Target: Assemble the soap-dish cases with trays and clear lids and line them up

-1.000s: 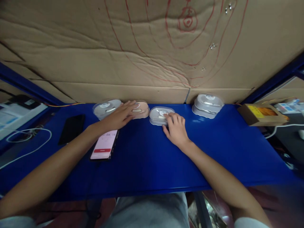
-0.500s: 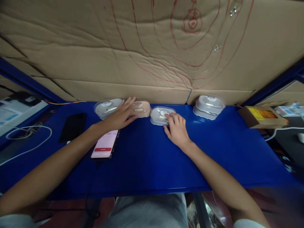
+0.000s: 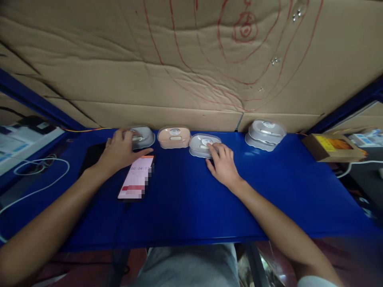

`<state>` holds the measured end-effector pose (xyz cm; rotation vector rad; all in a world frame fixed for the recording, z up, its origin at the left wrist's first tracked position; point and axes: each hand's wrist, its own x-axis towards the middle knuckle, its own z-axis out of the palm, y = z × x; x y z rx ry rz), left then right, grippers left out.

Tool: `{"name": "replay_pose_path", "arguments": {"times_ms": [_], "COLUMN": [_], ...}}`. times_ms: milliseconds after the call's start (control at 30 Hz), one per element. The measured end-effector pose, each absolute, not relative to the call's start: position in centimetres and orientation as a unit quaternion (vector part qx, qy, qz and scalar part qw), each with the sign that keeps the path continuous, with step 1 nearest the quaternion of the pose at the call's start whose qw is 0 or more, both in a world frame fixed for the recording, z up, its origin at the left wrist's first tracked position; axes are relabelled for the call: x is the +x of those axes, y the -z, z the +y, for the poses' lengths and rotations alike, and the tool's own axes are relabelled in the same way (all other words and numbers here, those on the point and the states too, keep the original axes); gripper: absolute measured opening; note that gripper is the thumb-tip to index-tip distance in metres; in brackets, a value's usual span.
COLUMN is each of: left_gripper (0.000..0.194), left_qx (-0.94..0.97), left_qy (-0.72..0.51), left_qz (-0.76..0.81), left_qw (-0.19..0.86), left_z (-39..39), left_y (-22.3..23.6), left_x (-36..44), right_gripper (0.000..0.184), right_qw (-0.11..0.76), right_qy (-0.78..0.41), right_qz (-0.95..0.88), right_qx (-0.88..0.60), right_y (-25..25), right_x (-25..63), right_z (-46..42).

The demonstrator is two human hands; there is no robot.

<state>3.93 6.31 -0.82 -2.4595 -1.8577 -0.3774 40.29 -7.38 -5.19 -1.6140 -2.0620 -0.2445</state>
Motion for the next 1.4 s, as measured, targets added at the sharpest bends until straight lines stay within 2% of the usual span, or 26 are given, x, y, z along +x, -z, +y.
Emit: {"name": "replay_pose_path", "arguments": {"times_ms": [367, 567, 733, 800, 867, 967, 1167, 1300, 1400], "left_gripper": [0.071, 0.068, 0.077, 0.078, 0.086, 0.104, 0.118, 0.109, 0.102], "left_qx": [-0.793, -0.777, -0.809, -0.857, -0.888, -0.904, -0.906, -0.910, -0.921], "left_qy": [0.151, 0.159, 0.215, 0.222, 0.177, 0.136, 0.145, 0.130, 0.118], "left_qz": [-0.588, -0.609, -0.545, -0.444, -0.346, -0.279, -0.274, -0.271, -0.252], "left_qw": [0.046, 0.024, -0.052, -0.136, -0.245, -0.294, -0.288, -0.285, -0.274], "left_z": [7.2, 9.1, 6.6, 3.9, 1.0, -2.2, -3.7, -4.0, -4.2], "left_y": [1.6, 2.1, 1.1, 0.5, 0.3, 0.9, 2.6, 2.4, 2.2], "left_x": [5.0, 4.9, 5.5, 6.4, 7.4, 8.7, 9.5, 9.2, 9.0], "right_gripper": [0.066, 0.061, 0.035, 0.044, 0.058, 0.062, 0.048, 0.041, 0.044], "right_qw": [0.255, 0.272, 0.287, 0.299, 0.302, 0.295, 0.398, 0.440, 0.421], "right_qy": [0.020, -0.010, -0.019, -0.016, -0.033, -0.085, -0.137, -0.099, -0.070], "right_qz": [-0.819, -0.831, -0.834, -0.846, -0.863, -0.870, -0.800, -0.736, -0.715], "right_qx": [-0.513, -0.485, -0.471, -0.441, -0.405, -0.385, -0.427, -0.505, -0.553], "right_y": [4.7, 4.4, 3.7, 3.6, 3.4, 3.4, 3.4, 3.9, 4.6], "right_x": [40.2, 40.3, 39.5, 39.1, 38.7, 38.3, 39.0, 40.2, 40.7], "right_z": [-7.2, -7.3, -8.2, -8.7, -9.1, -9.5, -9.0, -7.6, -6.9]}}
